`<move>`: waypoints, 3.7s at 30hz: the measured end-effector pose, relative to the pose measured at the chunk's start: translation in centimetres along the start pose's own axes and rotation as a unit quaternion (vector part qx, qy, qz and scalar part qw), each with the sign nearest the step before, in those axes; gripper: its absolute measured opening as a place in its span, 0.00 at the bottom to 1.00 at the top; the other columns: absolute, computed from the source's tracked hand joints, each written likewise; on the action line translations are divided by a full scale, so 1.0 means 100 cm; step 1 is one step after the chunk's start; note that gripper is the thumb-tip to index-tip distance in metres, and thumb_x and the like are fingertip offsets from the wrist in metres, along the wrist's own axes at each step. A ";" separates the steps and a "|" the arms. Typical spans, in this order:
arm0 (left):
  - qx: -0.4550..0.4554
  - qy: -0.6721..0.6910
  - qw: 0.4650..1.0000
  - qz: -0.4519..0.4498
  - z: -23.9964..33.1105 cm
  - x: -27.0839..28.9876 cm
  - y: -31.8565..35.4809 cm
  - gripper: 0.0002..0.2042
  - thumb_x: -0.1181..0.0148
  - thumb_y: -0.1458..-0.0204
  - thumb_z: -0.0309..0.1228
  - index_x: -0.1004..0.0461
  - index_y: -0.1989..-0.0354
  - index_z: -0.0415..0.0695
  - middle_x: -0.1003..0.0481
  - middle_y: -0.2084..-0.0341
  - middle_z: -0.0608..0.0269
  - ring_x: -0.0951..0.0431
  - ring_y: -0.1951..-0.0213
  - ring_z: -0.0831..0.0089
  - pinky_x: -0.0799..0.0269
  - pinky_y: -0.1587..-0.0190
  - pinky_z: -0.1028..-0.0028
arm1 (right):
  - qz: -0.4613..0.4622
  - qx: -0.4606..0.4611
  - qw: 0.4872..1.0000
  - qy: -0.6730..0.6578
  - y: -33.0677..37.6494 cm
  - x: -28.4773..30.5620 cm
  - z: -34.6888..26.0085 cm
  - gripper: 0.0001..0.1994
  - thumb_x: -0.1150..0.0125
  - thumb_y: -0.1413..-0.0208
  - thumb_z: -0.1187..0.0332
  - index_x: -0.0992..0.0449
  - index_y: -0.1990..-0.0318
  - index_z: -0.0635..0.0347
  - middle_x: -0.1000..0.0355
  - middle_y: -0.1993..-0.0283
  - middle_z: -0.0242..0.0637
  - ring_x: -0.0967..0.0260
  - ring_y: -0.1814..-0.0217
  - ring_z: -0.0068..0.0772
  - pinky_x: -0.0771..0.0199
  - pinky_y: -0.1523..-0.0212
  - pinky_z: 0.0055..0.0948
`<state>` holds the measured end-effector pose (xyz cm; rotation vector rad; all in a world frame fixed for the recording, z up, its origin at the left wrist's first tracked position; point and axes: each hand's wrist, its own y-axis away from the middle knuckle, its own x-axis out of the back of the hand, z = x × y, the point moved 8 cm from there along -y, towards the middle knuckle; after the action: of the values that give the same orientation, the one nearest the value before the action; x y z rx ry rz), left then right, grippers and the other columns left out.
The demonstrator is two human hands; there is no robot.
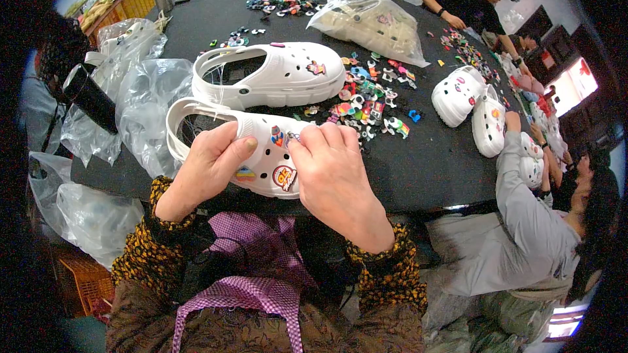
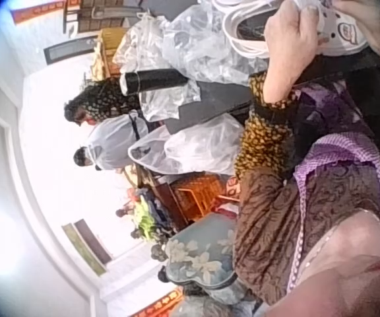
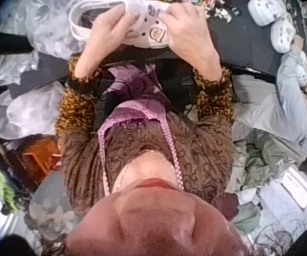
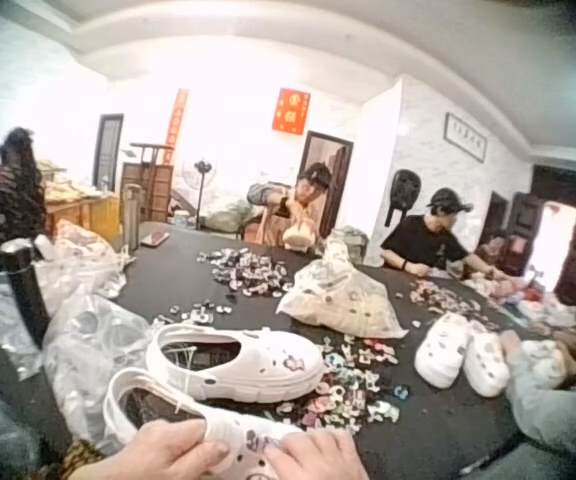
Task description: Decorating white clogs with various cartoon charms by pressing them into the shoe holes and then bagging the shoes.
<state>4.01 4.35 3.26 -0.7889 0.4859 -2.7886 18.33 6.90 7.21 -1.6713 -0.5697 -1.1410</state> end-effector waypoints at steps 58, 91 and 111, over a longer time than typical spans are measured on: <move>-0.004 -0.170 0.985 0.034 -0.020 0.009 -0.072 0.22 0.47 0.51 0.31 0.32 0.47 0.32 0.28 0.52 0.44 0.28 0.48 0.56 0.36 0.44 0.68 | -0.049 -0.178 0.983 -0.017 -0.002 -0.062 0.198 0.11 0.40 0.54 0.70 0.21 0.61 0.57 0.29 0.61 0.51 0.31 0.54 0.51 0.31 0.50 0.43; 0.011 -0.147 0.989 0.027 -0.024 0.008 -0.074 0.20 0.52 0.51 0.34 0.30 0.51 0.38 0.27 0.55 0.50 0.30 0.51 0.55 0.40 0.46 0.60 | 0.028 -0.196 0.979 0.049 0.003 -0.054 0.229 0.09 0.44 0.51 0.72 0.23 0.62 0.63 0.30 0.60 0.51 0.32 0.54 0.52 0.32 0.50 0.42; -0.022 -0.145 0.989 0.035 -0.018 0.011 -0.073 0.13 0.52 0.49 0.30 0.30 0.59 0.34 0.26 0.72 0.46 0.24 0.67 0.57 0.31 0.61 0.66 | 0.106 -0.243 0.936 -0.233 -0.044 0.002 0.165 0.11 0.37 0.56 0.73 0.28 0.64 0.66 0.27 0.69 0.43 0.29 0.68 0.33 0.29 0.64 0.29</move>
<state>1.38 11.29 4.98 -1.1420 0.5118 -2.5478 21.81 23.59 8.34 -2.4009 -0.3954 -0.7572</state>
